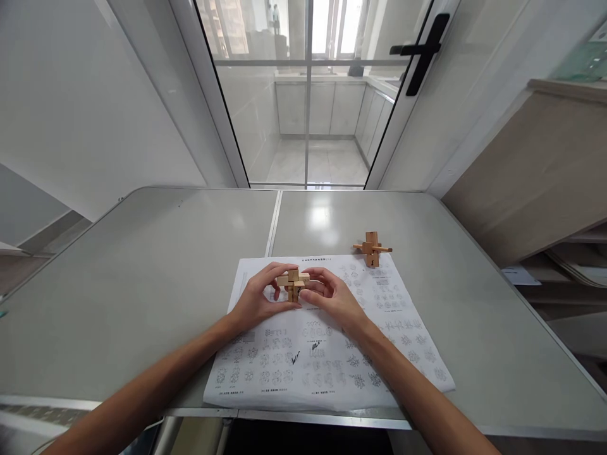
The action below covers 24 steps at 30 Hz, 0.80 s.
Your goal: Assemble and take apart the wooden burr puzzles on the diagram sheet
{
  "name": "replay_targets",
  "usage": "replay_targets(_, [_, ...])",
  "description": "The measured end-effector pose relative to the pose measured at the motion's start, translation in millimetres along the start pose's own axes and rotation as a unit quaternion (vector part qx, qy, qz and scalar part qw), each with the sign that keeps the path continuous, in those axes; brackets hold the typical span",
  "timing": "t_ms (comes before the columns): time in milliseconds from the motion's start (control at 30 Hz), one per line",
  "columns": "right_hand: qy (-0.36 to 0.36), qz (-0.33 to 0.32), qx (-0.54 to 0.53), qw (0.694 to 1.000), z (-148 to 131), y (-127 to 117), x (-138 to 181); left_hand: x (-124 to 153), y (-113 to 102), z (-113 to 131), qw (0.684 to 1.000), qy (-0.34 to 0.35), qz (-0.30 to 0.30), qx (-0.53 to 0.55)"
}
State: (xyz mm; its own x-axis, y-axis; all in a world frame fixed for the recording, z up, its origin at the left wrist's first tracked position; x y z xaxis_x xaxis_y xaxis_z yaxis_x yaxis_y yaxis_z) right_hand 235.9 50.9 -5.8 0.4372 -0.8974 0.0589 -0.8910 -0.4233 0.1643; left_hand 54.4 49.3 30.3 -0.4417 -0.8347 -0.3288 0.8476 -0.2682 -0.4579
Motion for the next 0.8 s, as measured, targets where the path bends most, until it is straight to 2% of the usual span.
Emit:
replay_targets(267, [0.003, -0.024, -0.001, 1.000, -3, 5, 1, 3, 4, 1, 0.999, 0.011, -0.017, -0.025])
replay_targets(433, [-0.024, -0.011, 0.016, 1.000, -4, 6, 1, 3, 5, 2, 1.000, -0.002, -0.017, -0.014])
replay_targets(667, [-0.079, 0.028, 0.095, 0.992, -11, 8, 3, 1, 1, -4, 0.998, -0.039, 0.002, 0.057])
replay_targets(800, [-0.098, 0.034, 0.149, 0.983, -13, 9, 5, 0, 1, -1, 0.999, -0.023, -0.003, 0.049])
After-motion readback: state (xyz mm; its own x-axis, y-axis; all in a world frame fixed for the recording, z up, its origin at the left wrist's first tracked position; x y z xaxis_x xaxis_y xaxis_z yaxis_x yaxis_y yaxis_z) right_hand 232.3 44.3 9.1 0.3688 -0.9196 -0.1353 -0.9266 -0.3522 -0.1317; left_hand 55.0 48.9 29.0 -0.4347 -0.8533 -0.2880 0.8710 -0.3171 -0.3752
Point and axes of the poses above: each hand's wrist, its own x-axis away from the middle knuckle, its own y-axis out of the palm, z = x × y, the point moved 6 cm from there along -x, towards the middle knuckle, and after that the axes turned 3 degrees about -z, right-handed, at the moved point
